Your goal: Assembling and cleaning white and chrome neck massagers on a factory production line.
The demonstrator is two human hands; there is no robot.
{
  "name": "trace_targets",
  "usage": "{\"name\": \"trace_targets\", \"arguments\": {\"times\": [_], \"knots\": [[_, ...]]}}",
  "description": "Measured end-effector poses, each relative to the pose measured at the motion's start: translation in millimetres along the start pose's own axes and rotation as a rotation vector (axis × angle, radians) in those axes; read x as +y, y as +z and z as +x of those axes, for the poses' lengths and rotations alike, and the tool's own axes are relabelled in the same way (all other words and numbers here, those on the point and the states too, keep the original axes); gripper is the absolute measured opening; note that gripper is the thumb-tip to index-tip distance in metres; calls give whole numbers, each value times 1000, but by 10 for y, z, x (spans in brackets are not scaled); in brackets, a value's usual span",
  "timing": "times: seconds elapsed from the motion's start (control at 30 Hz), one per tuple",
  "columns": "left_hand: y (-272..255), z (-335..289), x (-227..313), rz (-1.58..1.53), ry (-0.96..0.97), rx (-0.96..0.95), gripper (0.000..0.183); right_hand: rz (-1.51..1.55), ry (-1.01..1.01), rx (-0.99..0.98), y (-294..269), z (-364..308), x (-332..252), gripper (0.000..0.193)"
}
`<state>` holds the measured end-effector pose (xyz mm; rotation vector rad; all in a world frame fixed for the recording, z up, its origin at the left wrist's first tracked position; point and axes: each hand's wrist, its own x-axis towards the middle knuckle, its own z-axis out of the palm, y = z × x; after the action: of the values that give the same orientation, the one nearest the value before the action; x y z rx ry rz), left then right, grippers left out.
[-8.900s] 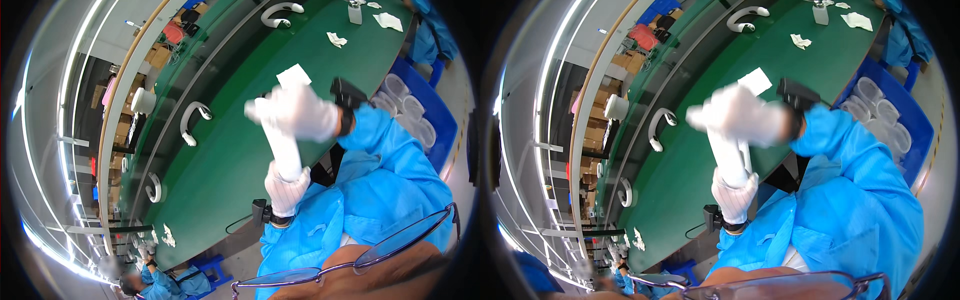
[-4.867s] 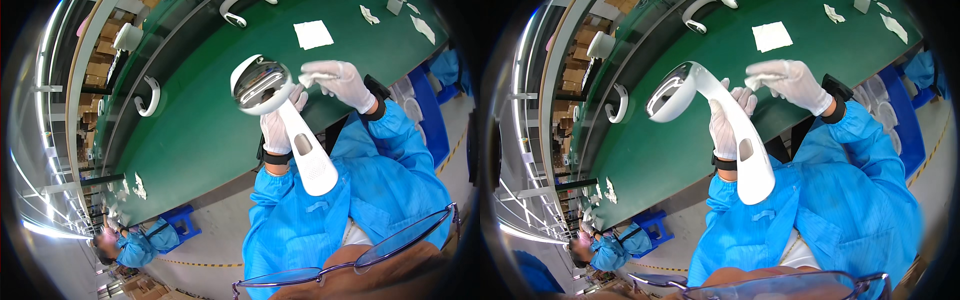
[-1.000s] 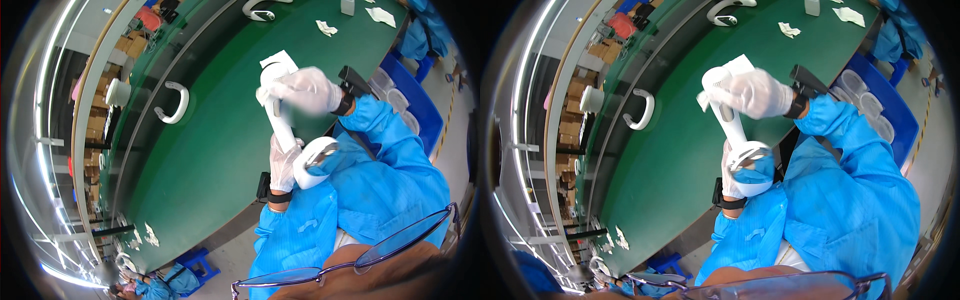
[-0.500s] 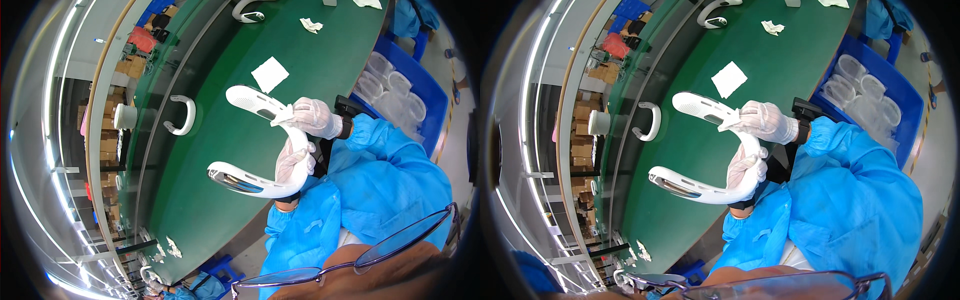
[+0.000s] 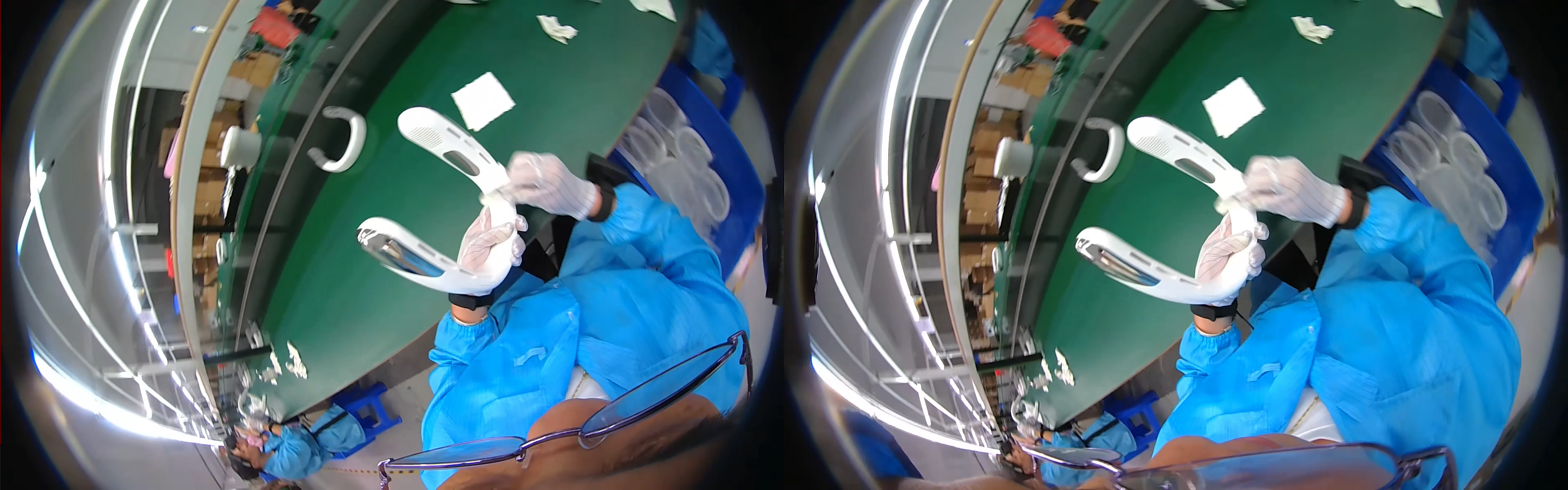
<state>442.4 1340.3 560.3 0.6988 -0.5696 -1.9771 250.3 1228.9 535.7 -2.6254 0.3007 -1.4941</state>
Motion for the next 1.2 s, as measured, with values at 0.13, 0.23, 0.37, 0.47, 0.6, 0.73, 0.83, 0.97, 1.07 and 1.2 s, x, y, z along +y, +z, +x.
{"name": "trace_targets", "arguments": {"times": [0.13,0.23,0.37,0.47,0.6,0.73,0.83,0.97,1.07,1.2], "knots": [[-198,-276,428,382,205,221,42,161,326,-104,-29,-121,-174,13],[-632,-619,1026,608,306,375,42,120,402,-73,-66,-222,-52,14],[-844,-891,2013,1019,463,716,35,-144,148,-70,-110,-299,137,12],[-1351,-1032,2840,1698,538,1049,28,-60,301,-104,-65,-240,102,7],[-1812,-1002,3590,2207,566,1303,33,-2,438,-38,-115,-138,-20,7],[-2362,-762,4059,2259,718,1272,27,195,672,25,-128,-118,-49,11],[-2758,-425,4407,2357,774,1269,28,-29,565,29,-142,-226,-126,9],[-3049,-156,4426,2079,780,1334,26,-308,319,-87,-11,-286,-72,10],[-2893,108,4428,2000,668,1510,23,-367,332,-105,9,-312,-122,17],[-3001,119,4415,2034,718,1583,25,-417,228,-164,23,-153,-141,18]]}}
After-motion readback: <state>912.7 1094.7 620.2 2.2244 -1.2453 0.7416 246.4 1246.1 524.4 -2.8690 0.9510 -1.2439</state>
